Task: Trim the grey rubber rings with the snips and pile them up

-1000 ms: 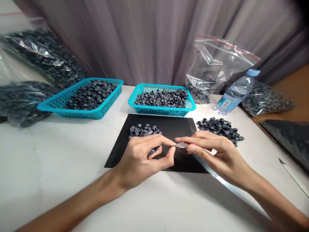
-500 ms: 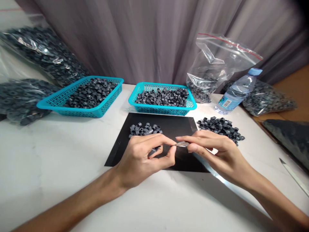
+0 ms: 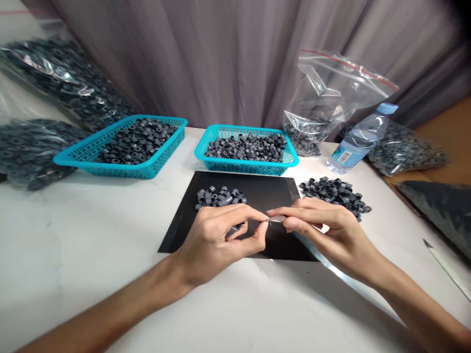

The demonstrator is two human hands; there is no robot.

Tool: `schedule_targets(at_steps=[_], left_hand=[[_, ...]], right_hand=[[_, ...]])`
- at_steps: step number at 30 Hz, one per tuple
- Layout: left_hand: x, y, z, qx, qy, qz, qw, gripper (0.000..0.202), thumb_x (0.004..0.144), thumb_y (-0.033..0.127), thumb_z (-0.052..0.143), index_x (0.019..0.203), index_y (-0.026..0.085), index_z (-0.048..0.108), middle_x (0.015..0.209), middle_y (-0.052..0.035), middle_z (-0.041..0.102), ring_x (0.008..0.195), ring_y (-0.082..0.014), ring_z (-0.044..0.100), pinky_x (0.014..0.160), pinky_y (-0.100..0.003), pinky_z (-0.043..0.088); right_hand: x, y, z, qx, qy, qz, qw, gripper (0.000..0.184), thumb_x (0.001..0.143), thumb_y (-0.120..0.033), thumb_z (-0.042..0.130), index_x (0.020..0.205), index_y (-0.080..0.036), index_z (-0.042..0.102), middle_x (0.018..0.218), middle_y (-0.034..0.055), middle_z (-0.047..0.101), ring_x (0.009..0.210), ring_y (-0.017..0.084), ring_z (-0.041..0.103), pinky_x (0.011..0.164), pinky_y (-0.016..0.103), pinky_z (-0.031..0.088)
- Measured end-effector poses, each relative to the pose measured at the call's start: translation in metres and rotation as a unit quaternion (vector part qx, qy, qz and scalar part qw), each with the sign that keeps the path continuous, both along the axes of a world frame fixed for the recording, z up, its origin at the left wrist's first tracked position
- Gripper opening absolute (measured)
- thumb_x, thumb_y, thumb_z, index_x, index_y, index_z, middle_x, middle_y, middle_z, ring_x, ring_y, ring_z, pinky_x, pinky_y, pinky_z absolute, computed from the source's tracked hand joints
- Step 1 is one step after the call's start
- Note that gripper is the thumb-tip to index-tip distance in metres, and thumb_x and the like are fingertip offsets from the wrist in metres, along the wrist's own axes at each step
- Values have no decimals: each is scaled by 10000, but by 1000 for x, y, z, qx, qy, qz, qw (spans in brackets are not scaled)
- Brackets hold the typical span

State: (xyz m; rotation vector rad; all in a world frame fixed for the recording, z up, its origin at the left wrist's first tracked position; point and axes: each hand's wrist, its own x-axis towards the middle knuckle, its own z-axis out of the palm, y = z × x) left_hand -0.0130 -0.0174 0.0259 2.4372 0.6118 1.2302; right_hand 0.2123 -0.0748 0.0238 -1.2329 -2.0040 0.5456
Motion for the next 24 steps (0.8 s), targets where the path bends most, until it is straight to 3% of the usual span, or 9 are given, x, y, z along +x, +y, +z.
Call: schedule_targets(at_steps=[10,24], left_hand=[[2,-1,4,-22,-6,22,1000,108,781,64,701,831,154,734,603,50,615,447,-37,411,420,-130,382],[2,0,3,2,-6,5,1000,117,787,46,705,856,136,736,662,30,670,479,-37,493,444,-124,409]], right_hand=[[5,1,2,2,6,-14,1000,312,1026,-378,534,1225,-254,741,834,43,702,755,175,612,684,290,463],[4,2,2,4,-1,4,1000,298,1026,-352,543,1240,-270,734,814,22,686,735,154,593,700,275,459]])
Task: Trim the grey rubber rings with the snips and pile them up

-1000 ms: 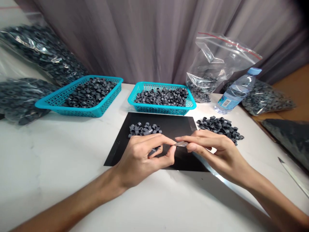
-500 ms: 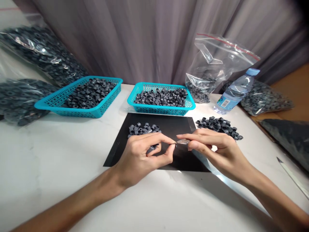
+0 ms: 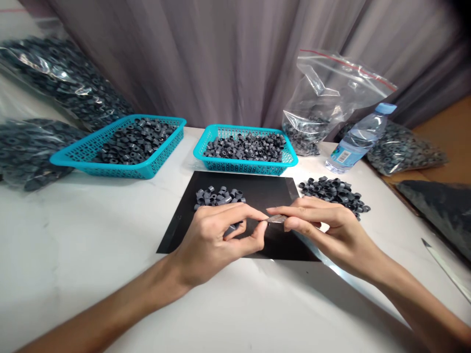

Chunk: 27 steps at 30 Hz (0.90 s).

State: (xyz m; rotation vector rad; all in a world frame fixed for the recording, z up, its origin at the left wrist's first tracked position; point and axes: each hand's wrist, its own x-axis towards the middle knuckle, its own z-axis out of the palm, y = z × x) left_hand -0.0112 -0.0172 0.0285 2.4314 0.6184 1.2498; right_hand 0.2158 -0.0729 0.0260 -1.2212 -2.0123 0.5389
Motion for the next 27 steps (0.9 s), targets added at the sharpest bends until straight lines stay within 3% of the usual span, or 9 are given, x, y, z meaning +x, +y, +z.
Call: schedule_targets(at_steps=[27], left_hand=[[-3,1,-1,18,9,-2,1000,102,795,51,734,872,118,741,665,42,642,486,-20,452,470,-98,404]], right_hand=[[-3,-2,-3,-8,47,-2,999,241,1020,-291,576,1189,-260,745,777,-12,640,724,126,564,685,267,403]])
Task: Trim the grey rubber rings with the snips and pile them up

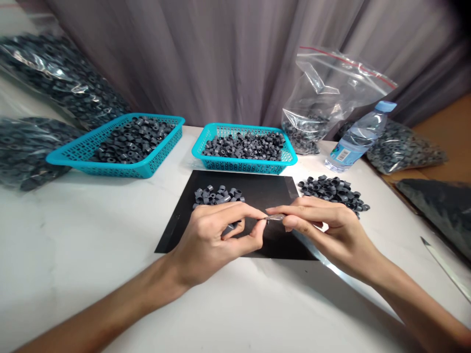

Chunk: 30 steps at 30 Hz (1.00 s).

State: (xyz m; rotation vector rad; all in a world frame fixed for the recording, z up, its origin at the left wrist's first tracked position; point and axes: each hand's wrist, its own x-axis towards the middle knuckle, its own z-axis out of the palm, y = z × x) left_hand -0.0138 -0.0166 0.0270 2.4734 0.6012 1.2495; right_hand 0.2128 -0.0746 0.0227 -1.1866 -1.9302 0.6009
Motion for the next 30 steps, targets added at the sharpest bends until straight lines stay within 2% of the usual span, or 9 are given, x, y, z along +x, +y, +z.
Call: schedule_targets(at_steps=[9,15,30], left_hand=[[1,-1,2,4,-8,9,1000,109,787,46,734,862,125,738,659,51,642,465,-14,438,456,-94,403],[1,0,2,12,-9,2,1000,103,795,47,729,863,125,730,671,45,648,494,-19,490,453,-88,414],[0,0,1,9,-2,0,1000,113,815,71,707,885,157,727,690,42,676,493,-30,504,443,-103,431]], right_hand=[[3,1,4,-1,-13,0,1000,263,1022,-320,568,1218,-267,736,814,0,678,761,143,590,698,276,422],[2,0,4,1,-15,8,1000,278,1025,-314,561,1245,-266,724,807,0,677,747,144,576,691,274,421],[1,1,5,-1,-28,3,1000,292,1026,-356,550,1224,-254,739,794,20,689,732,156,603,684,283,449]])
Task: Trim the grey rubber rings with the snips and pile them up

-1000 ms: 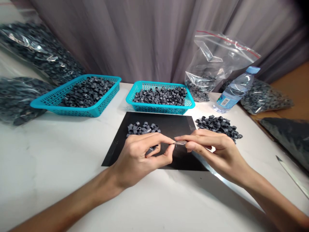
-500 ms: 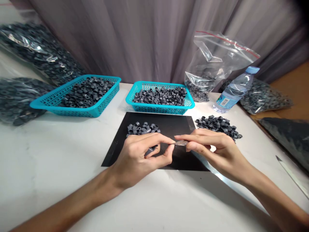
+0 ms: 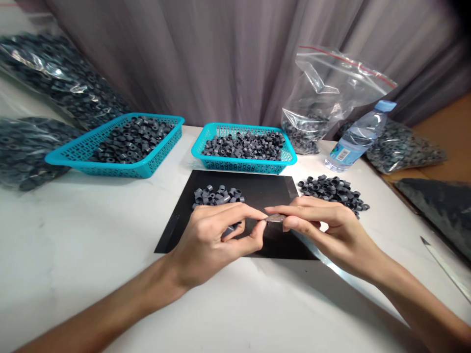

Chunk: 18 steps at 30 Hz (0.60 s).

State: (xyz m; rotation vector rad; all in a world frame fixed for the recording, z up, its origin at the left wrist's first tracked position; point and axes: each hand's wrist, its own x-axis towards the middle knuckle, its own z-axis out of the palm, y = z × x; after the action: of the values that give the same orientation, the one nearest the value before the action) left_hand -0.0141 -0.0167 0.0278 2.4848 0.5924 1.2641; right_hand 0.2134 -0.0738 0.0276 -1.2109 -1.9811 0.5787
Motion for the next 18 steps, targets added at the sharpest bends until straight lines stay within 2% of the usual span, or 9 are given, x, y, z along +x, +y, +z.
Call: schedule_targets(at_steps=[18], left_hand=[[1,0,-1,1,-2,-4,1000,100,825,81,705,888,155,730,696,34,690,510,-36,533,441,-104,429]], right_hand=[[0,0,-1,-1,9,-2,1000,264,1021,-336,562,1180,-258,758,784,22,680,715,150,589,669,273,445]])
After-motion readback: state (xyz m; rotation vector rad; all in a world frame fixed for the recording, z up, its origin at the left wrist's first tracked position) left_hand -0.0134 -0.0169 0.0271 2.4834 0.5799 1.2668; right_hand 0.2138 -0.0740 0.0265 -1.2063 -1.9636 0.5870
